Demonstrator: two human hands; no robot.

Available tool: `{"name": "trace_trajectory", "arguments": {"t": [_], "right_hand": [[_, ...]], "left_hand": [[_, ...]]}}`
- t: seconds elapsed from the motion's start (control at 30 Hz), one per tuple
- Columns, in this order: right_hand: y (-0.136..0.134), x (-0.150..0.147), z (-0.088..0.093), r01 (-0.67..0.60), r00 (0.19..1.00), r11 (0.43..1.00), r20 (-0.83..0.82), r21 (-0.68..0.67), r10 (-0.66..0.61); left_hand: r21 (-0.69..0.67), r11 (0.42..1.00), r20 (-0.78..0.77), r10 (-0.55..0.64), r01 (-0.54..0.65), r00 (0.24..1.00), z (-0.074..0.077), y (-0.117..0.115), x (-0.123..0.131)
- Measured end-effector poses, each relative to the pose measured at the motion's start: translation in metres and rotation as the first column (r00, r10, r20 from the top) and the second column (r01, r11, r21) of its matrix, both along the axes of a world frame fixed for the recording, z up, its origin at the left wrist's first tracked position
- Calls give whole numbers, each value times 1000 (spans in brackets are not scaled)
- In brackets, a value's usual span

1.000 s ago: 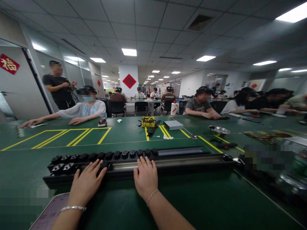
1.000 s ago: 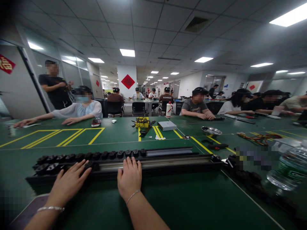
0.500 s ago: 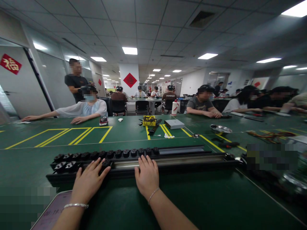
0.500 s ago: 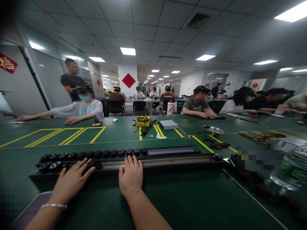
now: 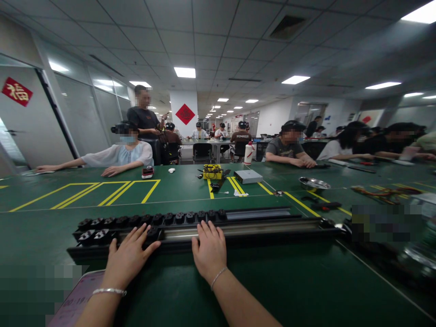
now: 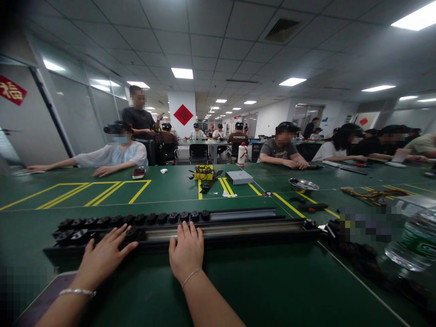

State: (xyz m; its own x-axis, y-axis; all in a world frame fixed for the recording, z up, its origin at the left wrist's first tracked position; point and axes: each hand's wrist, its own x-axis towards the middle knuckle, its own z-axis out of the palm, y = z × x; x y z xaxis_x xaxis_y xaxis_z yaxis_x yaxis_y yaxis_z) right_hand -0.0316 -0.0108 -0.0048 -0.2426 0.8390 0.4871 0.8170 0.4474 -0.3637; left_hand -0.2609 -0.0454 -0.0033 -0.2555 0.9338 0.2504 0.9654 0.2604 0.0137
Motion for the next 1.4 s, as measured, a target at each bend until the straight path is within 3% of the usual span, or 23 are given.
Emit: {"name": "trace_trajectory", "arguments": {"t": [1.13, 1.4], "right_hand": [[1, 0, -1, -7, 1000, 1000, 15, 13, 7], [0, 0, 1, 7, 999, 1000, 37, 9, -7]], "left_hand": [[3, 1000, 2, -11, 11, 1000, -3, 2, -1], [42, 994, -13, -102, 103, 995, -3, 3, -3]]}}
